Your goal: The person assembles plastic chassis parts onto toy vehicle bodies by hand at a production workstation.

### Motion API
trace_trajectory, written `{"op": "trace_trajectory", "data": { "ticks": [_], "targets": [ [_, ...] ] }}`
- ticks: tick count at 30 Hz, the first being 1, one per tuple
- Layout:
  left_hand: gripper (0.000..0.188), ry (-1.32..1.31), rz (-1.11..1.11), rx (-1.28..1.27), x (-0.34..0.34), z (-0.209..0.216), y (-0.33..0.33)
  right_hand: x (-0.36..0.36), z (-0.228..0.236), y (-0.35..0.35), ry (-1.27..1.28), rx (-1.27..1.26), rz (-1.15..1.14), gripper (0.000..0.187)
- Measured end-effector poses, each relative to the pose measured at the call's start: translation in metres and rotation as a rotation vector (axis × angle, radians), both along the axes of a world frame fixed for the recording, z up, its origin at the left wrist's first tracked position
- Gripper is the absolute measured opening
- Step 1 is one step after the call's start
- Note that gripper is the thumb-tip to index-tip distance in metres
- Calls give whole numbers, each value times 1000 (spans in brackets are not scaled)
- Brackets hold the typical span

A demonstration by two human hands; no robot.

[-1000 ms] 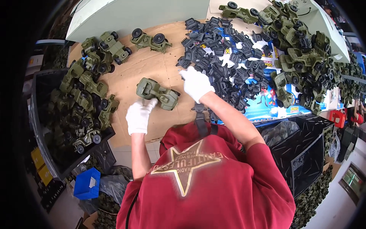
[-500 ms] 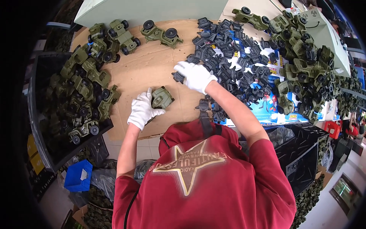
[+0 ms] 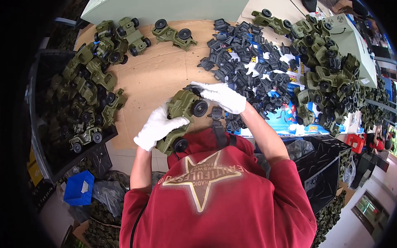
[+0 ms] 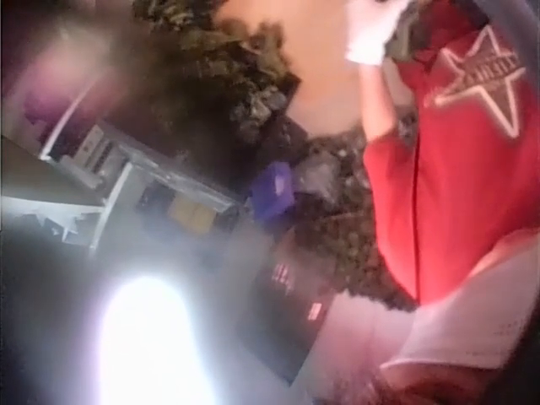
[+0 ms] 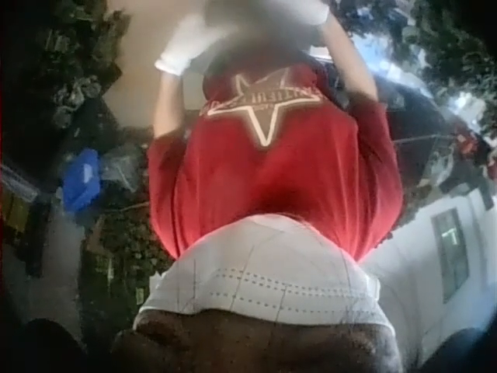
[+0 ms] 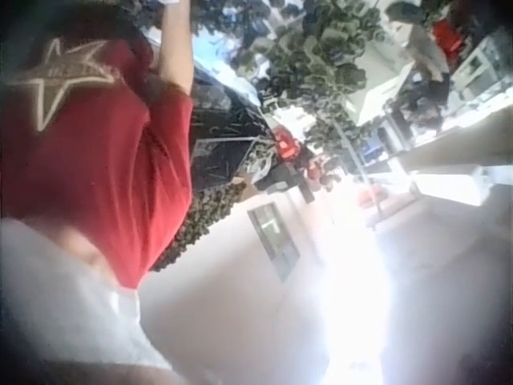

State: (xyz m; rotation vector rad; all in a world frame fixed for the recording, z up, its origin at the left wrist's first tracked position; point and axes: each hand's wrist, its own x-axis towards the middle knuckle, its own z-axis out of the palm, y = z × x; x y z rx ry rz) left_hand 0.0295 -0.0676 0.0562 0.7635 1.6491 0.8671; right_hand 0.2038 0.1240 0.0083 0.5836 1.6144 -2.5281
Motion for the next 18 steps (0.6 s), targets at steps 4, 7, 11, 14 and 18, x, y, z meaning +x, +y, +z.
{"op": "trace_trajectory", "data": {
  "ticks": [4,7,11,14,18],
  "targets": [
    [66,60,-48,-48,11,6,8,15,-6,-6,94,-101,-116,57],
    [66,21,-10,-44,17,6,9,22,-11,0,32,-61,-71,56],
    [65,0,9,-37,21,6,6,24,-12,2,29,54,-24,56],
    [66,13,25,-12,25,6,6,21,-9,6,-7,150,11,59],
    [71,194,117,-88,42,6,26,10,-12,3,158,462,-111,50]
  ]
}}
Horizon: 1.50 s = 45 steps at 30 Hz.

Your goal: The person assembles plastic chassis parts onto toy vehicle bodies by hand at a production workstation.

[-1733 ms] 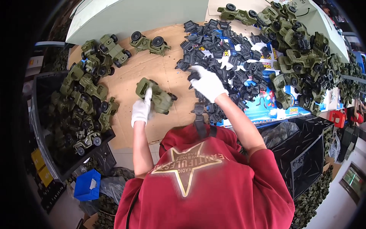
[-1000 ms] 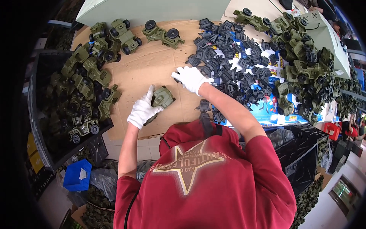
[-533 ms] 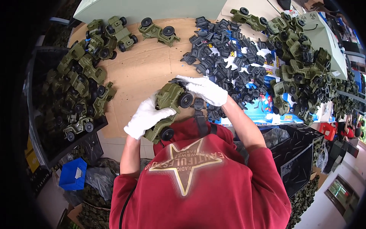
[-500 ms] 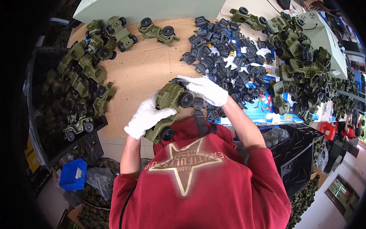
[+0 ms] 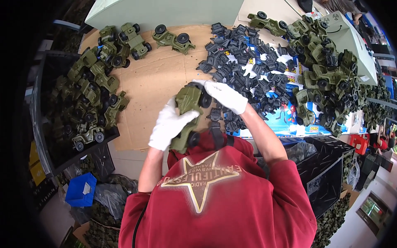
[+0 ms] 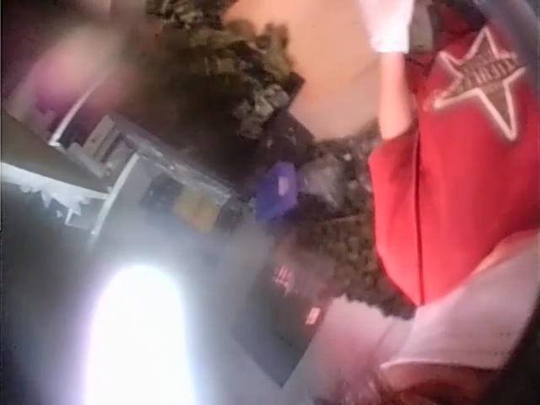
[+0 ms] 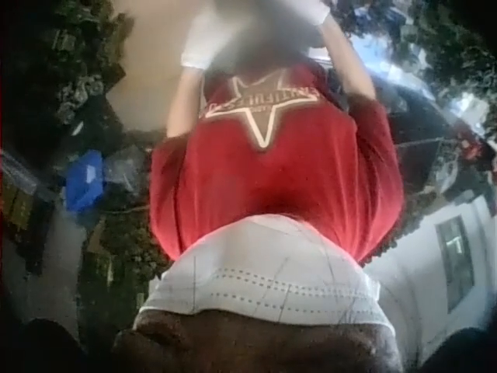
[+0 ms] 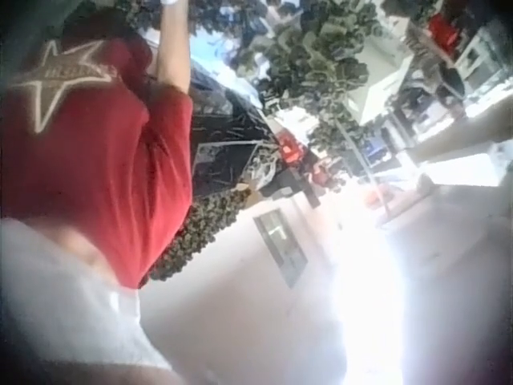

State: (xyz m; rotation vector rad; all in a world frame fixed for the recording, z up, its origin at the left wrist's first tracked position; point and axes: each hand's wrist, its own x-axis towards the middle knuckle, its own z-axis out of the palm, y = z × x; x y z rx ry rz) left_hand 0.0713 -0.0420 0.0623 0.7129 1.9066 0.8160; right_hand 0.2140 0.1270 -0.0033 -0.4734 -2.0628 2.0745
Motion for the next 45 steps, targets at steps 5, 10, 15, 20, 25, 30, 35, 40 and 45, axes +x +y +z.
{"op": "trace_trajectory", "data": {
  "ticks": [5,10,15,20,25,30,35,40,45],
  "targets": [
    [112,258,68,141,34,-26,16,-16,0,-4,67,-66,-243,47],
    [104,-630,241,707,33,-60,18,-9,-2,-26,74,-76,-355,34],
    [87,-474,214,866,34,-58,21,10,3,-35,129,293,-358,38],
    [62,-223,150,830,41,-68,27,22,10,-44,127,458,-388,59],
    [33,-112,148,789,41,-72,30,22,9,-47,192,533,-454,47],
    [32,-141,181,676,40,-69,45,25,10,-62,-26,-51,-598,58],
    [39,410,-300,948,3,-64,96,51,5,-78,52,-923,-573,48],
    [108,-9,787,152,-83,-81,151,128,53,37,130,-497,-1181,42],
    [101,-377,750,69,-146,-117,190,239,159,190,920,-360,-1312,38]
  ]
}}
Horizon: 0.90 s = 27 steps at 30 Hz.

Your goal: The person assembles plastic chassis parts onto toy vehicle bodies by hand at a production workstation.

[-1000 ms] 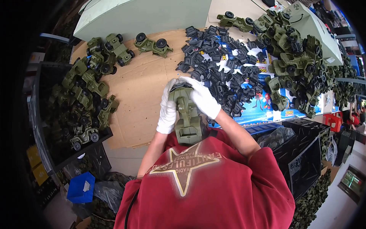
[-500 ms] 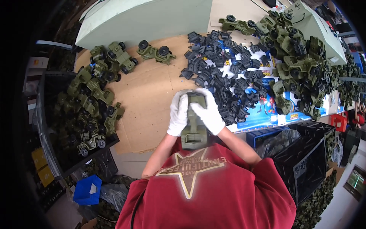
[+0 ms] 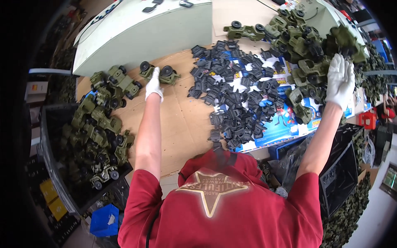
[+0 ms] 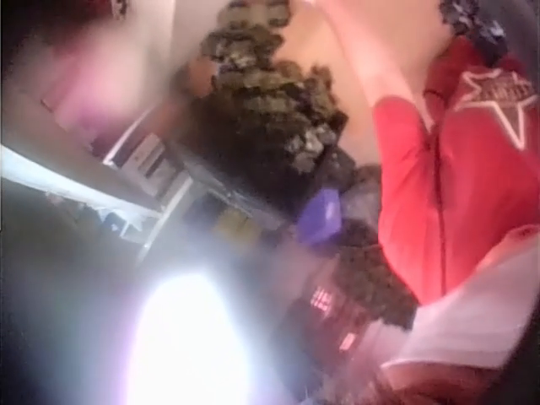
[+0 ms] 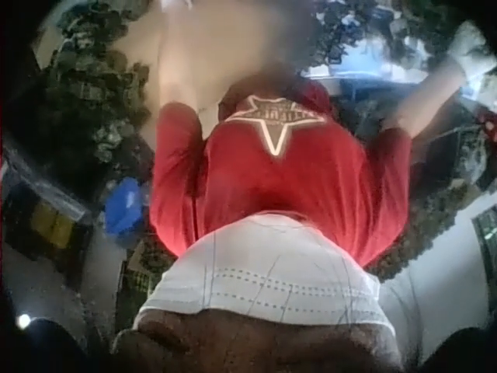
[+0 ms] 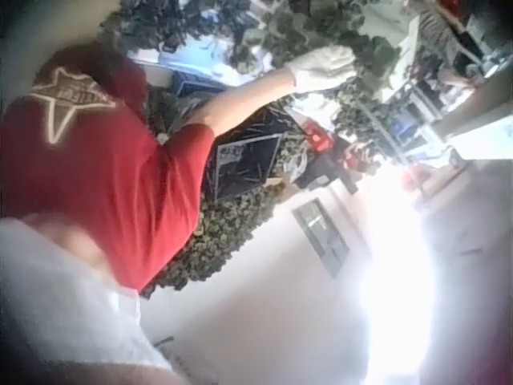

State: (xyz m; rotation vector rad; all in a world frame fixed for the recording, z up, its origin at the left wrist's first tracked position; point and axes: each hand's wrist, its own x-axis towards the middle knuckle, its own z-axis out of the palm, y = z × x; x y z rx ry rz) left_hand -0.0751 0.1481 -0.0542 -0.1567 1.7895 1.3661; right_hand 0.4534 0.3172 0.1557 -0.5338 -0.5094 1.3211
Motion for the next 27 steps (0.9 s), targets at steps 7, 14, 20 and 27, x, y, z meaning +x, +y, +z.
{"op": "trace_trajectory", "data": {
  "ticks": [7,14,20,27],
  "targets": [
    [43,-35,334,272,13,-8,2,-135,-100,-73,-1231,-76,422,40],
    [48,511,-227,-1,63,9,-105,-219,-184,-90,-2171,-24,777,71],
    [90,893,-568,-282,99,-29,-170,-206,-178,-86,-2102,177,759,60],
    [89,114,-811,268,97,21,-151,-209,-154,-139,-1252,151,915,45]
  ]
}}
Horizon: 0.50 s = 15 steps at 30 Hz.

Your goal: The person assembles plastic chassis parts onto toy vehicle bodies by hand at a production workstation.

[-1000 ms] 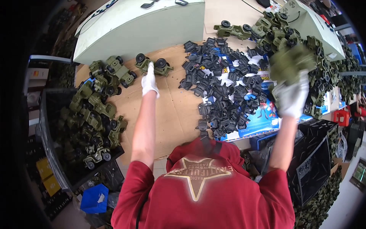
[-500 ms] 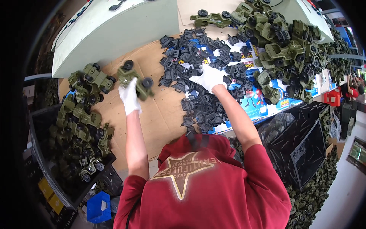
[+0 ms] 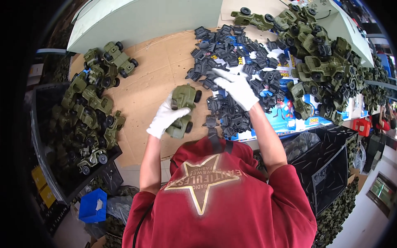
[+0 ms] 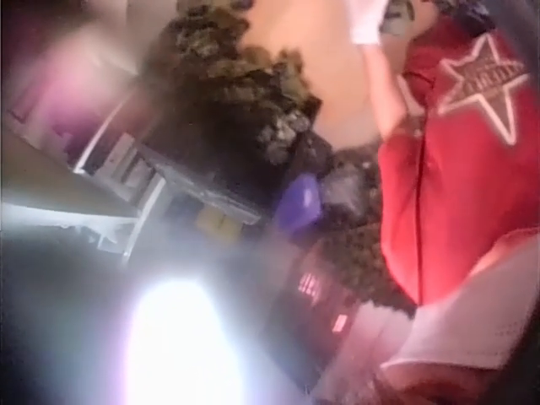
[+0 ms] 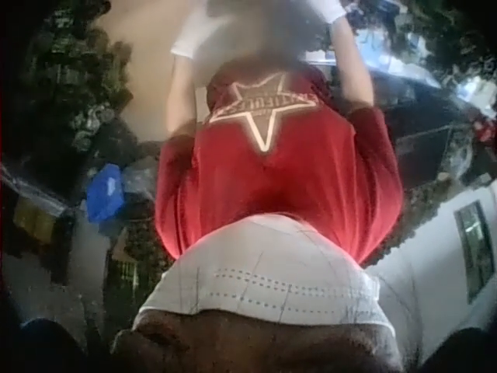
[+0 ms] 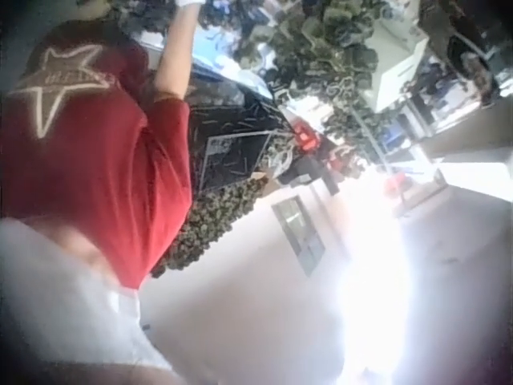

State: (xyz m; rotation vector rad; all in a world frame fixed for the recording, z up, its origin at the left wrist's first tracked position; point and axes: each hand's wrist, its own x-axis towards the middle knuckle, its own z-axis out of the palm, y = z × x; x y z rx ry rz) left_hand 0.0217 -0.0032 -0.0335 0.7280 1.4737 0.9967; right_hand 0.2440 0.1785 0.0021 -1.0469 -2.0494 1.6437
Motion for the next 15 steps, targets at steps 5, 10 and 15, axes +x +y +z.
{"op": "trace_trajectory", "data": {
  "ticks": [5,10,15],
  "targets": [
    [89,-179,-85,36,26,74,-7,3,-9,-28,340,-592,-13,48],
    [85,-307,-29,42,36,96,-9,7,4,-41,456,-717,10,51],
    [82,-288,-37,53,42,94,-14,14,14,-40,405,-678,89,52]
  ]
}}
